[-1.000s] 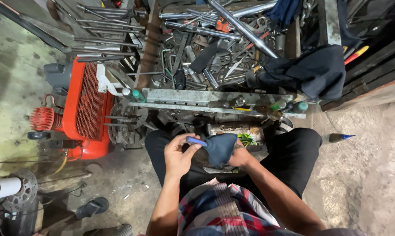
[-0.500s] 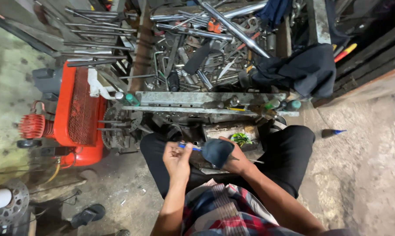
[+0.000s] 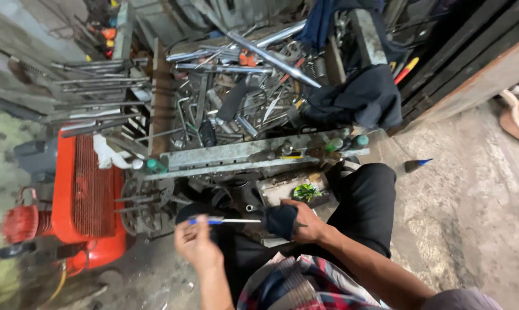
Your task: Cleaning a motorcycle engine component using a screwdriver and a rag.
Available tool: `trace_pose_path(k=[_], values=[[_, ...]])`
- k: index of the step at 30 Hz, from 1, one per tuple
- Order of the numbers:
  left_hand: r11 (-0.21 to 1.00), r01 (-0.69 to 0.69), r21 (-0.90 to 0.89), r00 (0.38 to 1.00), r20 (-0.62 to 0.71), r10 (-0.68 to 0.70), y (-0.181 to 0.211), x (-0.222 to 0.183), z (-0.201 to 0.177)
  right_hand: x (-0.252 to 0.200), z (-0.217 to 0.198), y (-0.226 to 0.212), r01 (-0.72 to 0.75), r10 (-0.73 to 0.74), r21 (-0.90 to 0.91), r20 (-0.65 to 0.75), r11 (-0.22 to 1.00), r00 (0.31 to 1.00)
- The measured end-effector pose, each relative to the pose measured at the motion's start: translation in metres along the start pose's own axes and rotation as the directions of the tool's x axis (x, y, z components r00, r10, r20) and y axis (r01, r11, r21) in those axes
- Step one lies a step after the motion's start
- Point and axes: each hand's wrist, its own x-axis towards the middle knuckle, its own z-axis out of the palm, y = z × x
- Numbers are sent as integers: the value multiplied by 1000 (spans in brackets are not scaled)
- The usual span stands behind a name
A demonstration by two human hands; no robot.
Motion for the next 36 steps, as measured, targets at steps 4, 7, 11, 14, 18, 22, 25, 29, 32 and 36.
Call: trace_pose_path(k=[4,7,11,14,18,22,25,29,32,36], values=[[988,-81,-134,997,3,82,17,26,-20,-36,0,22,122,-106,204,-88,971,990],[951,-85,-299,996,11,93,25,30,-28,-63,8,33,91,-81,139,-78,986,994],[953,-53,-297,998,4,57,28,35,-23,-64,-13,33,-29,45,250,-59,968,997],[946,-47,-321,998,11,54,28,36,-25,-67,-16,32,-32,52,325,-54,945,997],[941,-8,-340,1000,-3,8,42,41,-12,-86,8,64,22,25,434,-103,901,994],[955,-20,-297,999,-54,4,32,47,-18,-69,-11,46,9,-55,667,48,745,997],[954,4,-301,1000,-17,-9,27,55,-20,-112,14,84,-134,24,664,172,735,985],[921,21,-389,987,157,44,35,50,-16,-152,27,109,-317,175,510,308,800,935],[905,43,-423,961,265,79,42,45,-4,-149,31,104,-403,159,714,386,572,909],[903,54,-426,932,345,107,45,37,7,-127,31,101,-472,99,860,461,197,882]])
